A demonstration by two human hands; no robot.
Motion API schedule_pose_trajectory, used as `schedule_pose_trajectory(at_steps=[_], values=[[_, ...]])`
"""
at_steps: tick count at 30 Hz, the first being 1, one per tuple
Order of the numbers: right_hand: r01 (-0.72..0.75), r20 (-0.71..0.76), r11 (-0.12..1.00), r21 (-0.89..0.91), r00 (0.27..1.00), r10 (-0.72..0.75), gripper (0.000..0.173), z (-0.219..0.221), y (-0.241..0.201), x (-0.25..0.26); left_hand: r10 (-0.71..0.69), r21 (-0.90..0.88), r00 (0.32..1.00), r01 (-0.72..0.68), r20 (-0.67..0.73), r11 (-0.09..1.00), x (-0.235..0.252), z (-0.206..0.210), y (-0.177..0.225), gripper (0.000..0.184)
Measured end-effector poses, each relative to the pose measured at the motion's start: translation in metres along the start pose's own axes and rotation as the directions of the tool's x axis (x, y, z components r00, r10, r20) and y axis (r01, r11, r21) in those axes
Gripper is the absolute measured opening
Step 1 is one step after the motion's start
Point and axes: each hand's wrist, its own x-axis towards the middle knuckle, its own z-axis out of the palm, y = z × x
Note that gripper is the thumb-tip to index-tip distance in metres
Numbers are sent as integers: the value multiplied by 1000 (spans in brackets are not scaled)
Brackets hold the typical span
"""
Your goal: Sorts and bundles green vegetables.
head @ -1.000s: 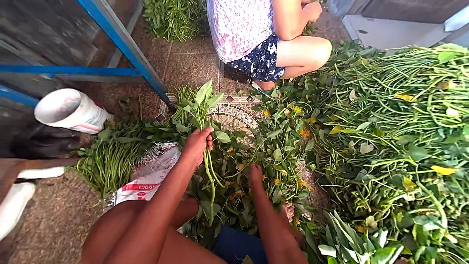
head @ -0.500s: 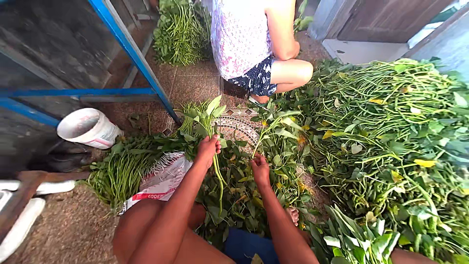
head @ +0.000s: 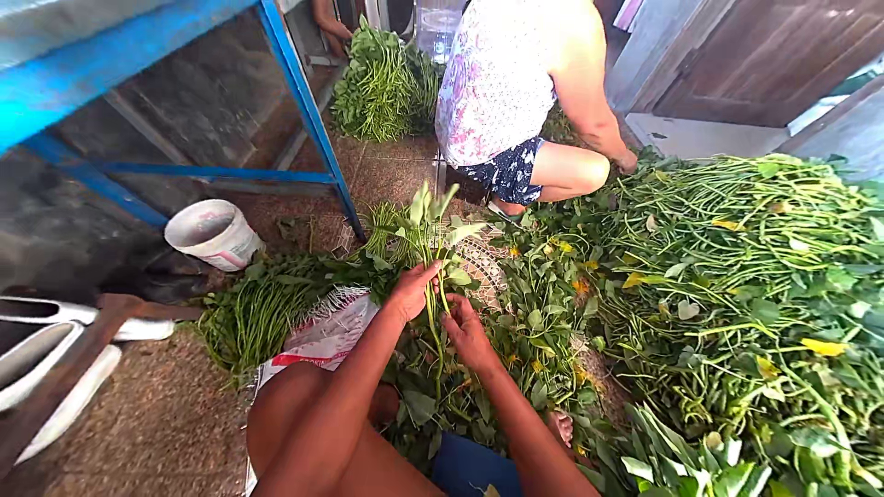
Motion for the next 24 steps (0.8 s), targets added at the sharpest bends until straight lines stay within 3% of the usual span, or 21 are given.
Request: schedule_pose_trajectory(at_steps=[3, 7, 13, 15, 18, 22, 24], values=[[-36, 60, 990, 139, 998, 28, 43, -7, -17, 5, 2, -66, 998, 3, 70, 998, -4, -2, 9, 17], [-57, 212, 976, 212, 977, 11, 55, -20, -39, 11, 31, -85, 990, -19, 134, 996, -4, -8, 17, 19], [-89, 286, 961, 262, 958, 10, 17, -27, -56, 15, 141, -146, 941, -100, 307, 984, -7, -11, 28, 24], [-80, 255, 983, 166, 966, 36, 8, -25, -50, 8, 204, -156, 968, -181, 149, 971, -7, -7, 29, 25], [-163, 257, 981, -109, 948, 186, 13, -24, -21, -13, 270, -101, 955, -283, -123, 954, 1, -14, 38, 26], [-305, 287, 819, -487, 829, 480, 35, -38, 67, -29, 328, -72, 911, -355, -252, 932, 8, -31, 47, 23], [-329, 263, 827, -456, 838, 478, 62, -48, 85, -34, 324, -48, 903, -351, -284, 935, 10, -33, 47, 24]])
